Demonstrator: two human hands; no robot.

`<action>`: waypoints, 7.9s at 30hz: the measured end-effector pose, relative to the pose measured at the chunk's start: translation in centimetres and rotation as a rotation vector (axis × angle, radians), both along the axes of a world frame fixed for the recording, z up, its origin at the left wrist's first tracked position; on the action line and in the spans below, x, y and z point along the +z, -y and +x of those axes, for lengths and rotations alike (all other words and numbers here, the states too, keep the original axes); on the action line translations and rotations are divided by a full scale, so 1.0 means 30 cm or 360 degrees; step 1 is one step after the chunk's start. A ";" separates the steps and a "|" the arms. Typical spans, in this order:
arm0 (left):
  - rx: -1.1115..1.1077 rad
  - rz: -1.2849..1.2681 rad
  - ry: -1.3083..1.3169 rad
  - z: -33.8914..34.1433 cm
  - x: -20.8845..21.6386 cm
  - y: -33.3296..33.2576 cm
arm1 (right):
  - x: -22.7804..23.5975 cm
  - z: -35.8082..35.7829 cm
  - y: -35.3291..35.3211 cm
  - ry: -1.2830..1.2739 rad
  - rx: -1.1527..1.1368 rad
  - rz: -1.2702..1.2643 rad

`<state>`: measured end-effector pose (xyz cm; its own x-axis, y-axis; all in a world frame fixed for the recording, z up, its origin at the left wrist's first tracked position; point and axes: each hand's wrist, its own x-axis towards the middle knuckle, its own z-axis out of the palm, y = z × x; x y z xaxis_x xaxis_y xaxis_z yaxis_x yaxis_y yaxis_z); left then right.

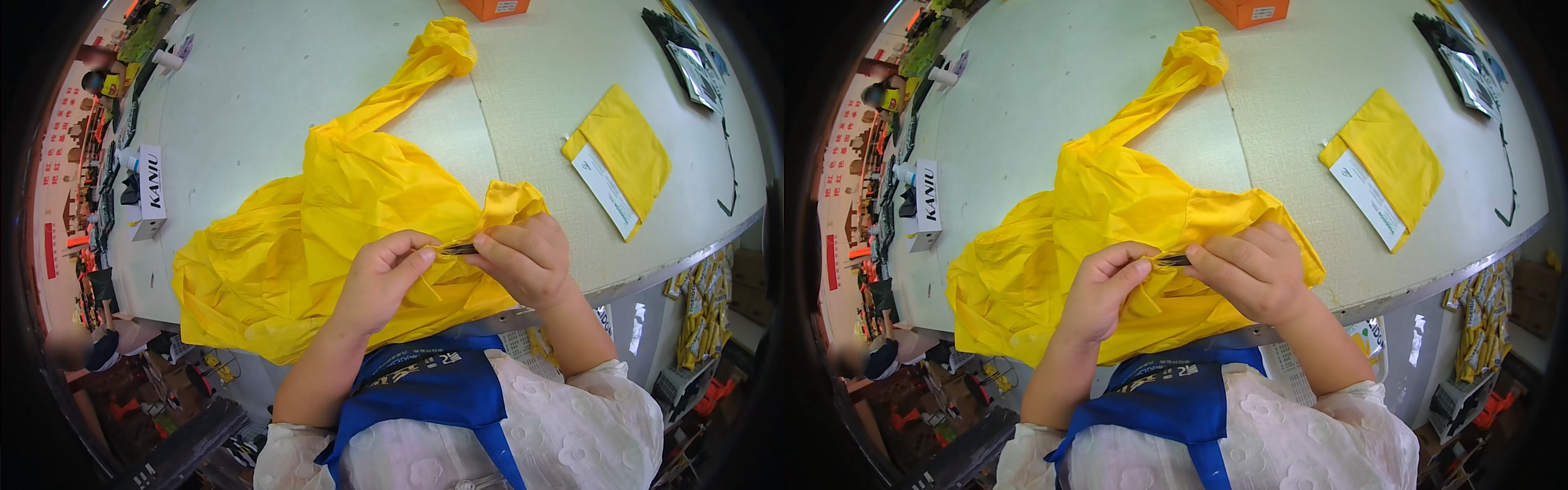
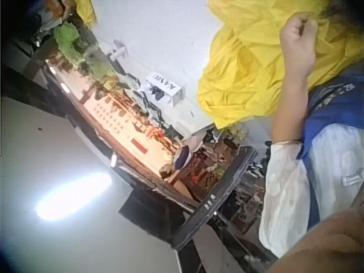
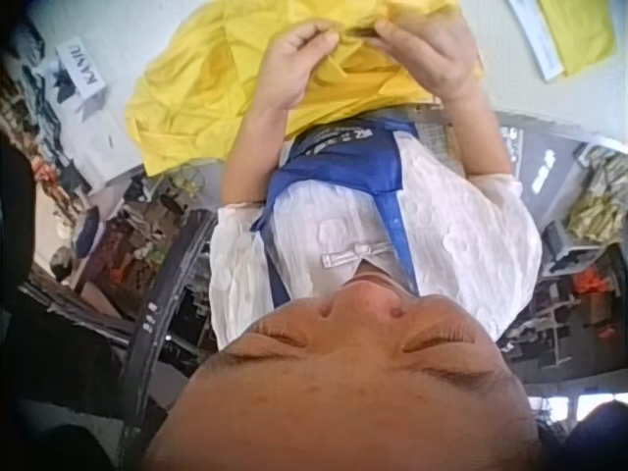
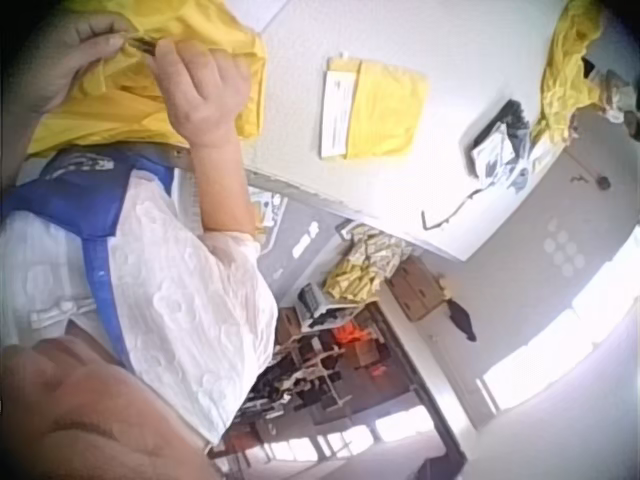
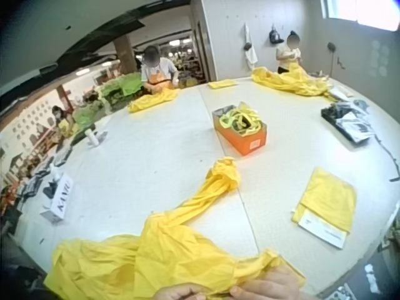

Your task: The person uses scissors to cut a large yellow fabric on a table, repeatedly trimming edges and removing small pieces. The person folds and repositions the fabric multiple times to access different sections for cutting.

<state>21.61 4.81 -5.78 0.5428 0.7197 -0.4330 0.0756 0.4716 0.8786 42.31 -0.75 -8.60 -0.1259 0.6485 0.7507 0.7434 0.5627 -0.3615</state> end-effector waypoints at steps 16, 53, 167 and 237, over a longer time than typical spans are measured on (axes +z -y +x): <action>0.0011 -0.0111 0.0025 0.007 0.023 0.005 | -0.020 -0.002 0.009 0.0086 -0.0078 0.0141; -0.0226 0.1508 -0.0726 0.281 -0.005 -0.512 | -0.215 0.111 0.240 -0.0699 -0.1008 -0.2140; -0.0399 0.1824 -0.0035 0.165 -0.128 0.156 | 0.100 0.073 0.230 -0.0614 -0.0290 -0.1213; 0.1867 0.0138 0.1001 -1.283 -0.344 0.062 | 0.041 -1.720 -0.762 0.1094 0.1910 -0.1615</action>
